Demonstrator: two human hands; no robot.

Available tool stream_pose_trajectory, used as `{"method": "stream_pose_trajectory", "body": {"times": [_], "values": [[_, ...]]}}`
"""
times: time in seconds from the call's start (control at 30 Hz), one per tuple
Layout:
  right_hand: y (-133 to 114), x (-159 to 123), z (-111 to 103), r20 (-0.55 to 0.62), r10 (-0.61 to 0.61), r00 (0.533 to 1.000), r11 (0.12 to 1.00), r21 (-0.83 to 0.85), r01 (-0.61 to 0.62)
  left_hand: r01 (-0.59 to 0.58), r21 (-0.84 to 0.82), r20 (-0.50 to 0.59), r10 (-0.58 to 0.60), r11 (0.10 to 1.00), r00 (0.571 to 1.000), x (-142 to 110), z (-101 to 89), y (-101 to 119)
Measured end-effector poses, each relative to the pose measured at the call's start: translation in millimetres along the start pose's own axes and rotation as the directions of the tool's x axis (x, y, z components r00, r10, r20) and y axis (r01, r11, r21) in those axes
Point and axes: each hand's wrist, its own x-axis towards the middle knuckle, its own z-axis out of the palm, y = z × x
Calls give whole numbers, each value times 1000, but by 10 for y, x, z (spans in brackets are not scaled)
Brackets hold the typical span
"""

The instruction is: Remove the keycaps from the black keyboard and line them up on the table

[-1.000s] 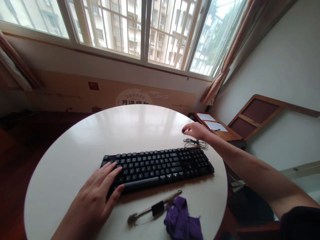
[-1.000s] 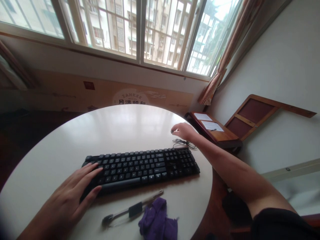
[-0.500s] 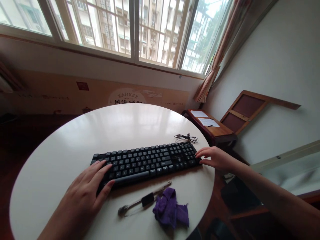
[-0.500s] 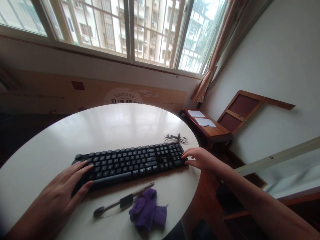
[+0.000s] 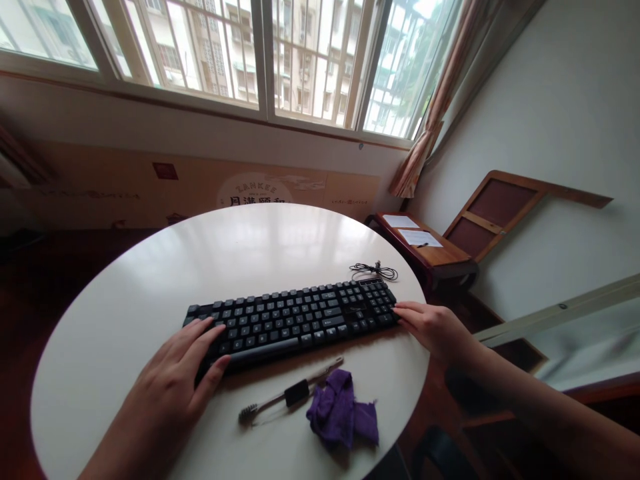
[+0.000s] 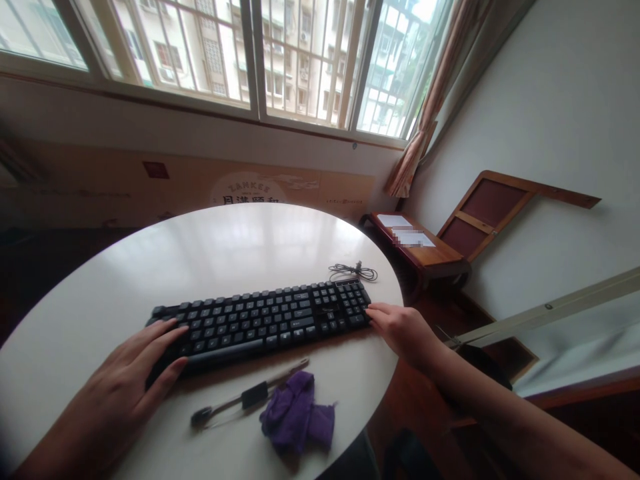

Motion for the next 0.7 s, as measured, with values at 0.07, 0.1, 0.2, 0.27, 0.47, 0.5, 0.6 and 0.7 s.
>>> {"method": "stream_pose_trajectory", "body": {"times": [0.07, 0.1, 0.2, 0.27, 0.47, 0.5, 0.6, 0.7], "values": [[-47, 54, -45, 47, -5, 999, 998, -62, 8, -6, 5, -2, 6, 1000, 1000, 0, -4, 0], [-77, 81, -67, 64, -7, 998, 996, -92, 13, -8, 8, -3, 8, 1000, 1000, -2, -7, -2], [-181, 107, -99, 82, -47, 995, 982, -177, 61, -11, 17, -8, 12, 1000, 1000, -12, -16, -11], [-237, 55, -69, 84, -77, 994, 970, -225, 94, -11, 19, -8, 11, 1000, 1000, -18, -18, -14], [-248, -268, 174, 69, 44, 997, 964, -265, -24, 15, -1, -16, -15, 1000, 1000, -10, -19, 10], [-261, -305, 179, 53, 72, 996, 969, -240, -57, 19, -6, -16, -19, 1000, 1000, -7, -27, 22], [-443, -344, 43, -37, 102, 994, 991, -78, -105, 32, -19, -17, -33, 999, 999, -3, -79, 72], [-846, -316, -216, -81, -34, 996, 983, 177, 48, 87, -36, -40, -88, 996, 995, 5, -153, 119]]}}
